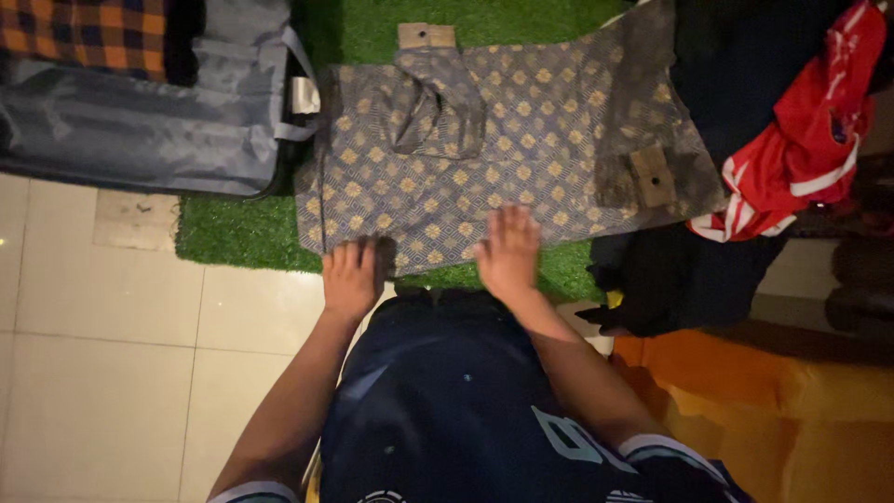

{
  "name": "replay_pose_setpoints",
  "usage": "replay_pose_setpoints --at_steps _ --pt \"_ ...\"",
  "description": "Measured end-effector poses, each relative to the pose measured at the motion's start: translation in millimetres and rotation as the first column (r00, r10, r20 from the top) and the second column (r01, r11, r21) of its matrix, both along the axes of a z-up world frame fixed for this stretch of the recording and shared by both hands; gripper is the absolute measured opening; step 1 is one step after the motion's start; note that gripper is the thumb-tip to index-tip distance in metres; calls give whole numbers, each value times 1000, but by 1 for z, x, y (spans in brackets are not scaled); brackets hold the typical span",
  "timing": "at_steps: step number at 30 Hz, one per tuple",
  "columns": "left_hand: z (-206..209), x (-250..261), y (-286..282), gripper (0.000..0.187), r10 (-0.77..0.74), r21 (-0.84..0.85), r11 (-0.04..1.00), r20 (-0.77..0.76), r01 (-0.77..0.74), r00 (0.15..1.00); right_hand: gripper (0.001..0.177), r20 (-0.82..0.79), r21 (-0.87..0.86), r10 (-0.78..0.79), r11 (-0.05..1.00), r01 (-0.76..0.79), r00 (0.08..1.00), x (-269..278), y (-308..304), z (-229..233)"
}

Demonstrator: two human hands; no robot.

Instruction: The person folds a patterned cloth on a green mat on the floor by hand, smoothing the fabric and bringing the edges together.

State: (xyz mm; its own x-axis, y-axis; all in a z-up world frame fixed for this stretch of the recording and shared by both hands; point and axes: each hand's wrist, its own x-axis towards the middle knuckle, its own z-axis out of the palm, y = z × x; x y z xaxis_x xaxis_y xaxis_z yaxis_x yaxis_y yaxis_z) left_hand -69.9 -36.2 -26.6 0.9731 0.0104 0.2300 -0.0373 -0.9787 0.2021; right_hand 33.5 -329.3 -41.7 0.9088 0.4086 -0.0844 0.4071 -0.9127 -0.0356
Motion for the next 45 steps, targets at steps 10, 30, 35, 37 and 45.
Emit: replay_pose_setpoints --at_steps 10,30,35,37,45 --pt "-3 -43 10 50 -51 -82 996 -91 44 995 73 -73 414 670 694 -589 739 -28 157 30" --pt "17 -35 19 43 -137 -19 990 -62 136 989 77 -312 -138 -83 990 41 946 88 -3 -14" --pt "25 -23 9 25 -74 -26 997 -141 71 987 77 -156 -107 -238 969 223 959 102 -85 -17" --pt "25 -11 4 22 -44 3 999 -181 45 982 76 -116 -139 -267 958 251 957 100 -93 -21" --pt "-4 26 -26 24 -263 -20 965 -90 262 961 74 -140 39 -2 999 7 990 55 -35 -34"
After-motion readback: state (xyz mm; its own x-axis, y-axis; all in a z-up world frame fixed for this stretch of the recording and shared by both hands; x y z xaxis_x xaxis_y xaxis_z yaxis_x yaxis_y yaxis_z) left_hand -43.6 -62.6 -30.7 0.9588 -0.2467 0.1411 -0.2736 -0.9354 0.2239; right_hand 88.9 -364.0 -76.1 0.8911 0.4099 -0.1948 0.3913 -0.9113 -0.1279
